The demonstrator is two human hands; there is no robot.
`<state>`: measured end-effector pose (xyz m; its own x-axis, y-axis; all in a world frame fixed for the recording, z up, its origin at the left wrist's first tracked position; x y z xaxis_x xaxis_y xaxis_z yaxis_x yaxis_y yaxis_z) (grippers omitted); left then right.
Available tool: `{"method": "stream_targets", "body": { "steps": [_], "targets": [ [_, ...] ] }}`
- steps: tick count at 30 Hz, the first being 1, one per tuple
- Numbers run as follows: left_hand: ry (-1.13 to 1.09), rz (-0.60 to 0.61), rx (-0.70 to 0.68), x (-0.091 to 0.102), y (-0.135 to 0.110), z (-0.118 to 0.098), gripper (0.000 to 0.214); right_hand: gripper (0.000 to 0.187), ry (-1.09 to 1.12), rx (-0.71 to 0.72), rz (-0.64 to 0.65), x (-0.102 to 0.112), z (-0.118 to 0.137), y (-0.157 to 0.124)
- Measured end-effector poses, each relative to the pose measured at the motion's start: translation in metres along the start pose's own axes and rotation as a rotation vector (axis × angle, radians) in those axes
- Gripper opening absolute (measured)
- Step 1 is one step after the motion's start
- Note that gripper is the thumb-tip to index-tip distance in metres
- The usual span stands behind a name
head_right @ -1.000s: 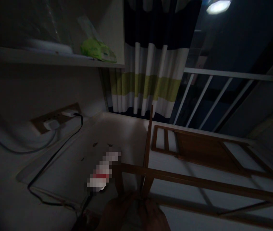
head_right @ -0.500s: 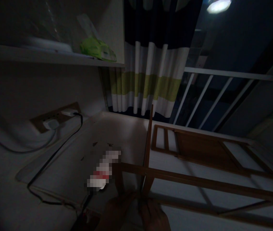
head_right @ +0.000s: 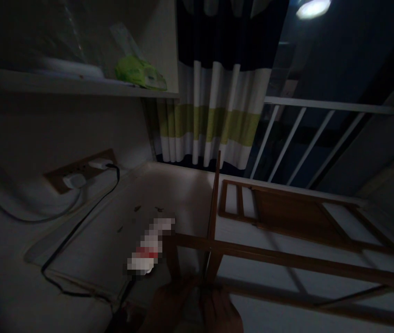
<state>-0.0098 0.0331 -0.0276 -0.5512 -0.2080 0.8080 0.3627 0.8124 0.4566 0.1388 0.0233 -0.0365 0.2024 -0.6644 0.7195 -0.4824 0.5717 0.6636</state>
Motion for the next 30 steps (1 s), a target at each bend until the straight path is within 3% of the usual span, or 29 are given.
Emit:
{"method": "stream_targets", "body": {
  "steps": [15, 30],
  "targets": [
    [-0.04, -0.004, -0.011, 0.015, 0.01, -0.008, 0.052, 0.032, 0.162, -0.128, 0.059, -0.005, -0.003, -0.007],
    [-0.006, 0.072, 0.029, 0.01, 0.008, -0.005, 0.052, 0.033, 0.253, -0.15, 0.047, 0.0, -0.004, -0.002]
  ]
}}
Point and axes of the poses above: each hand's wrist, its own y-axis towards the middle knuckle, its own x-axis out of the back of the hand, z = x × y, the point moved 3 cm from there along y, towards the middle knuckle, and after that the axes turned 12 degrees about -y, right-handed, at the moved point
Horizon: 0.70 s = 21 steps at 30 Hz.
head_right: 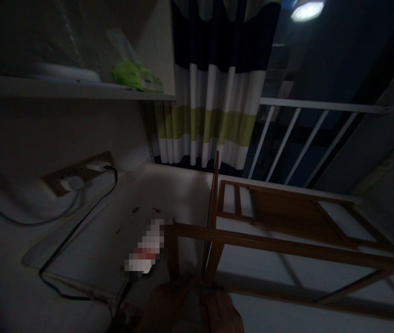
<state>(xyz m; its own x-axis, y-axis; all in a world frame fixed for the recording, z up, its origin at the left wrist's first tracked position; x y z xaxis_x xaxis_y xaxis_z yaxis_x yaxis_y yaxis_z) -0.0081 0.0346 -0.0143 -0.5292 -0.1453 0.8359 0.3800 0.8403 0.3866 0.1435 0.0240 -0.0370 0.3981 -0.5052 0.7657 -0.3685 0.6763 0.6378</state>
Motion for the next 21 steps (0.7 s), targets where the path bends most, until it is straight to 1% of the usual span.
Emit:
{"method": "stream_targets", "body": {
  "steps": [6, 12, 16, 21],
  "targets": [
    [-0.047, -0.029, -0.019, 0.0057, 0.0026, -0.0052, 0.056, 0.032, -0.062, 0.04, 0.006, -0.0023, 0.0003, -0.0028],
    [-0.041, -0.058, -0.028, 0.0081, 0.005, -0.006, 0.052, 0.029, -0.075, 0.041, -0.024, -0.0002, 0.0016, -0.0012],
    [-0.027, -0.082, -0.048, 0.0076, 0.0033, -0.0049, 0.051, 0.028, -0.071, 0.037, -0.003, 0.0006, 0.0016, -0.0006],
    [-0.017, -0.051, -0.032, 0.0056, 0.0024, -0.005, 0.054, 0.027, -0.041, 0.022, 0.036, -0.0013, 0.0011, -0.0039]
  ]
}}
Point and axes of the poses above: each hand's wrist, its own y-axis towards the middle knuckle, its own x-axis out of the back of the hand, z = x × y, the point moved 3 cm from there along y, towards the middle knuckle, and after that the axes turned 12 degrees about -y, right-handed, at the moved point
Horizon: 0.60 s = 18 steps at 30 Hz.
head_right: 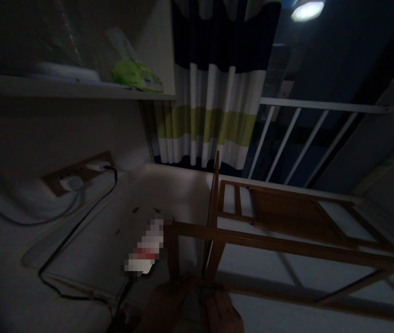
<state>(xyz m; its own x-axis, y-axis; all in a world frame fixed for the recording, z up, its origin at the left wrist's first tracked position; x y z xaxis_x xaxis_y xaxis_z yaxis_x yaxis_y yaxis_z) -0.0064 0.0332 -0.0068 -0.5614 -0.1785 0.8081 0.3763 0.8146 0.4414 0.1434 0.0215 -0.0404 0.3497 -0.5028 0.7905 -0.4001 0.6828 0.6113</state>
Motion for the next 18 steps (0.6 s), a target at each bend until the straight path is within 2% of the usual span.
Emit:
{"method": "stream_targets", "body": {
  "steps": [5, 12, 18],
  "targets": [
    [-0.001, 0.015, 0.037, 0.0, 0.001, -0.001, 0.053, 0.027, 0.01, -0.026, -0.004, 0.0, 0.0, 0.0],
    [-0.001, 0.015, 0.004, 0.0, 0.001, 0.001, 0.054, 0.034, -0.03, -0.034, 0.031, -0.005, -0.003, -0.001],
    [-0.015, 0.081, 0.035, 0.003, 0.003, -0.001, 0.052, 0.023, -0.254, -0.029, -0.108, 0.013, 0.001, 0.002]
  ]
}}
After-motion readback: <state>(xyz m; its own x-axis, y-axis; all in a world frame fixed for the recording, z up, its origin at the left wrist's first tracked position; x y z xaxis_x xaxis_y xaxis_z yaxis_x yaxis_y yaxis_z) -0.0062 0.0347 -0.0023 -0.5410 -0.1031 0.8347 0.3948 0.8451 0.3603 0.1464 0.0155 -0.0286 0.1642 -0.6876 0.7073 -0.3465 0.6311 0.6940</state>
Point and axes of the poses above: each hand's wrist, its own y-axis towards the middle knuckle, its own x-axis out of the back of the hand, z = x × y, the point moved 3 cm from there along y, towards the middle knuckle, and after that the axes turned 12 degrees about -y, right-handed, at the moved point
